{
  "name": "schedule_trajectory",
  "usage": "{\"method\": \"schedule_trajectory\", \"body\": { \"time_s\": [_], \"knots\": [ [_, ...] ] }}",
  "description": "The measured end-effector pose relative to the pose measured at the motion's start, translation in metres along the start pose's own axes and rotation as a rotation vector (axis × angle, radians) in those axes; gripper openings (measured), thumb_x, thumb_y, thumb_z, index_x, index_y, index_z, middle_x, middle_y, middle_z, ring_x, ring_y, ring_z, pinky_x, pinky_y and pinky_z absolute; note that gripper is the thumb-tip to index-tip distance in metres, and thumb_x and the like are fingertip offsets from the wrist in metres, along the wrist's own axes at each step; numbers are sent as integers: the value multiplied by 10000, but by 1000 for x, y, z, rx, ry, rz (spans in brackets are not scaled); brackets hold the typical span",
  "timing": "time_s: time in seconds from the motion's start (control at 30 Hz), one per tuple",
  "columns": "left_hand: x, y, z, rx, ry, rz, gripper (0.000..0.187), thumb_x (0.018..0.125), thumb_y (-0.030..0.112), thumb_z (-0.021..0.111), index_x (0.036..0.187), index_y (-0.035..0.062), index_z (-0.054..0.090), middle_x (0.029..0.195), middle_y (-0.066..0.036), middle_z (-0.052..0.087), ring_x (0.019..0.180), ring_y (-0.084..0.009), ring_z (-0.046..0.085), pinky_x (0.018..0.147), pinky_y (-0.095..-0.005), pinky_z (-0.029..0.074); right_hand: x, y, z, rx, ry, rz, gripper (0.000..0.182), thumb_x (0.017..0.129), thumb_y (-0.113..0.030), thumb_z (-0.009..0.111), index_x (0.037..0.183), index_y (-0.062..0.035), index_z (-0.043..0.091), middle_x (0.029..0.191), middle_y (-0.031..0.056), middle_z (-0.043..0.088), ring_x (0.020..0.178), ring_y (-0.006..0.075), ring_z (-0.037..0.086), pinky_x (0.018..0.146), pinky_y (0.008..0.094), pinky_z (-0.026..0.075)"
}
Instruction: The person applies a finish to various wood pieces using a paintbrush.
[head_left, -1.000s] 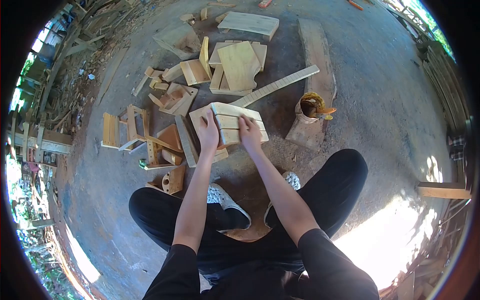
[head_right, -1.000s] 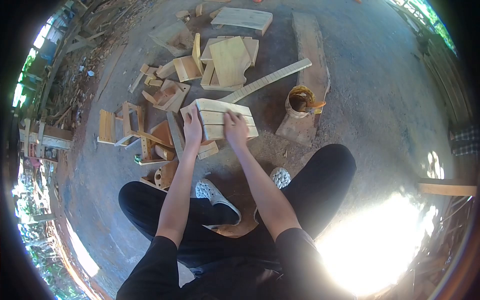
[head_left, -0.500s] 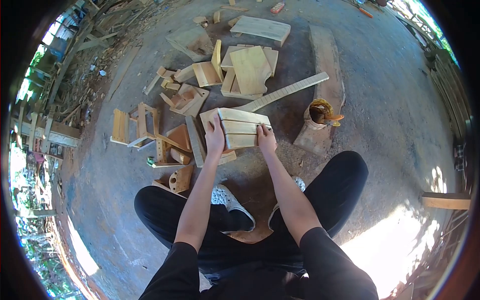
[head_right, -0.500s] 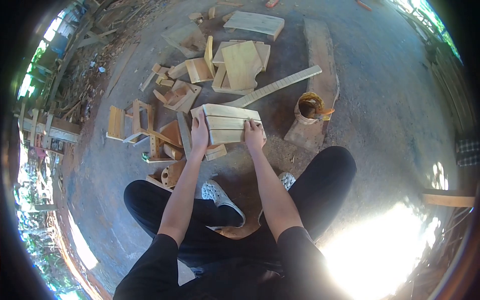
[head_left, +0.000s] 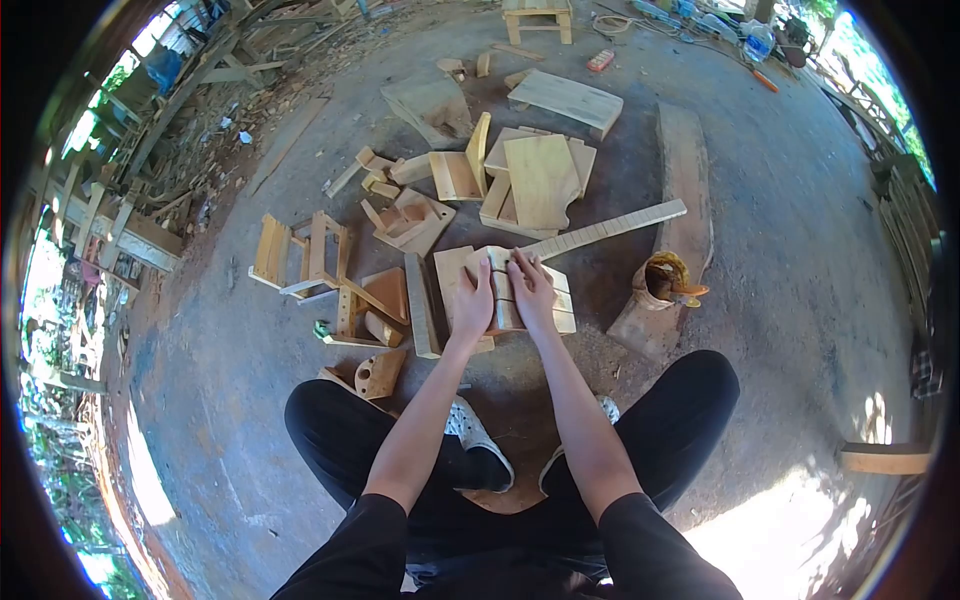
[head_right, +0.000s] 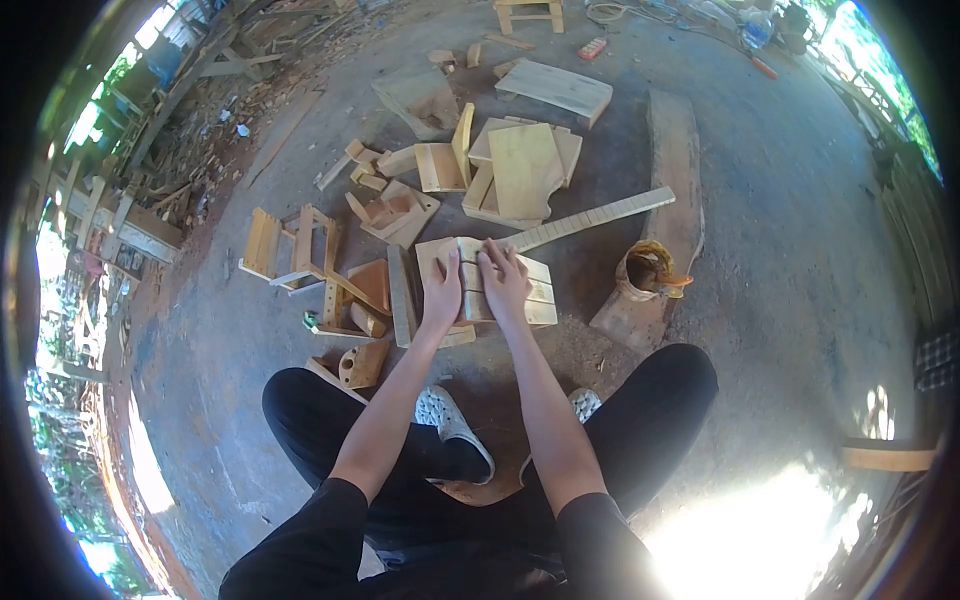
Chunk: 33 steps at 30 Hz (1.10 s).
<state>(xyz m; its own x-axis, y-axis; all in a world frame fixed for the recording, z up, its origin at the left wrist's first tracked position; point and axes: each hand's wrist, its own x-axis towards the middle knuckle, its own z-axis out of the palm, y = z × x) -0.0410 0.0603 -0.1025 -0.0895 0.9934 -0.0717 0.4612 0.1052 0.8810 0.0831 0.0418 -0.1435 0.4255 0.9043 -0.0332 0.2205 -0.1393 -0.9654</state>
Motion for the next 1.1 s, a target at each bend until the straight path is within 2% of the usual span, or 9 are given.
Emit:
{"method": "schedule_trajectory", "body": {
  "time_s": [0.03, 0.1, 0.23, 0.37, 0.5, 0.57, 0.7, 0.9, 1.1],
  "knots": [
    [1, -7, 0, -12, 1, 4, 814, 1078, 635, 473, 1377, -119, 542, 1220, -415, 676, 1234, -565, 627, 1050, -555, 497, 2, 17, 3, -37, 29, 20, 472, 1045, -434, 678, 1465, -219, 687, 1564, 240, 567, 1546, 363, 418, 1232, 421, 368],
    [5, -12, -6, -53, -4, 41, 822, 1077, 640, 466, 1387, -118, 535, 1235, -417, 671, 1243, -573, 615, 1055, -561, 491, 8, 65, 5, -53, 51, 20, 564, 1029, -597, 573, 1495, -291, 658, 1640, 173, 502, 1543, 383, 402, 1259, 574, 217],
    [-12, 1, -7, -42, 20, 43, 803, 1077, 634, 472, 1395, -101, 532, 1227, -432, 662, 1228, -596, 605, 1050, -582, 485, 11, 117, 1, -48, 122, 180, 610, 1045, -609, 522, 1547, -272, 605, 1709, 150, 409, 1573, 349, 379, 1270, 558, 207],
    [-18, 7, -6, -2, 24, 29, 779, 1077, 635, 469, 1368, -85, 535, 1173, -450, 663, 1189, -613, 612, 1009, -608, 498, 10, 128, -7, 35, 118, 189, 584, 1062, -583, 509, 1554, -280, 594, 1704, 151, 417, 1573, 334, 385, 1272, 553, 202],
    [-18, 11, -5, 29, -27, 27, 801, 1070, 652, 464, 1385, -83, 507, 1156, -454, 665, 1177, -613, 617, 1000, -613, 501, 13, 113, -9, 36, 106, 184, 536, 1091, -523, 488, 1545, -263, 604, 1673, 170, 456, 1562, 328, 400, 1261, 498, 248],
    [-17, 11, -2, 59, -29, 9, 811, 1067, 661, 460, 1385, -84, 502, 1132, -458, 666, 1161, -618, 622, 990, -625, 498, 11, 79, -10, 49, 74, 63, 512, 1102, -494, 483, 1543, -263, 607, 1663, 187, 463, 1564, 343, 396, 1261, 495, 247],
    [-20, 18, 2, 39, -48, 33, 788, 1070, 637, 481, 1388, -84, 495, 1105, -457, 671, 1126, -617, 640, 950, -630, 514, 9, 12, -6, 19, 107, -59, 506, 1099, -501, 521, 1534, -262, 620, 1612, 199, 506, 1508, 363, 442, 1251, 530, 239],
    [-28, 27, 4, 24, -92, 108, 711, 1077, 573, 528, 1354, -81, 502, 1061, -432, 693, 1055, -600, 677, 873, -605, 552, 4, -30, -14, -120, 161, -68, 559, 1048, -580, 581, 1501, -260, 653, 1624, 209, 489, 1493, 394, 377, 1235, 575, 183],
    [-28, 25, 3, -7, -118, 151, 697, 1078, 561, 543, 1351, -79, 503, 1038, -416, 701, 1062, -592, 678, 883, -587, 549, 3, -25, -15, 75, 181, -34, 482, 1040, -525, 641, 1322, -136, 670, 1362, 155, 655, 1344, 339, 489, 1190, 534, 269]
  ]
}}
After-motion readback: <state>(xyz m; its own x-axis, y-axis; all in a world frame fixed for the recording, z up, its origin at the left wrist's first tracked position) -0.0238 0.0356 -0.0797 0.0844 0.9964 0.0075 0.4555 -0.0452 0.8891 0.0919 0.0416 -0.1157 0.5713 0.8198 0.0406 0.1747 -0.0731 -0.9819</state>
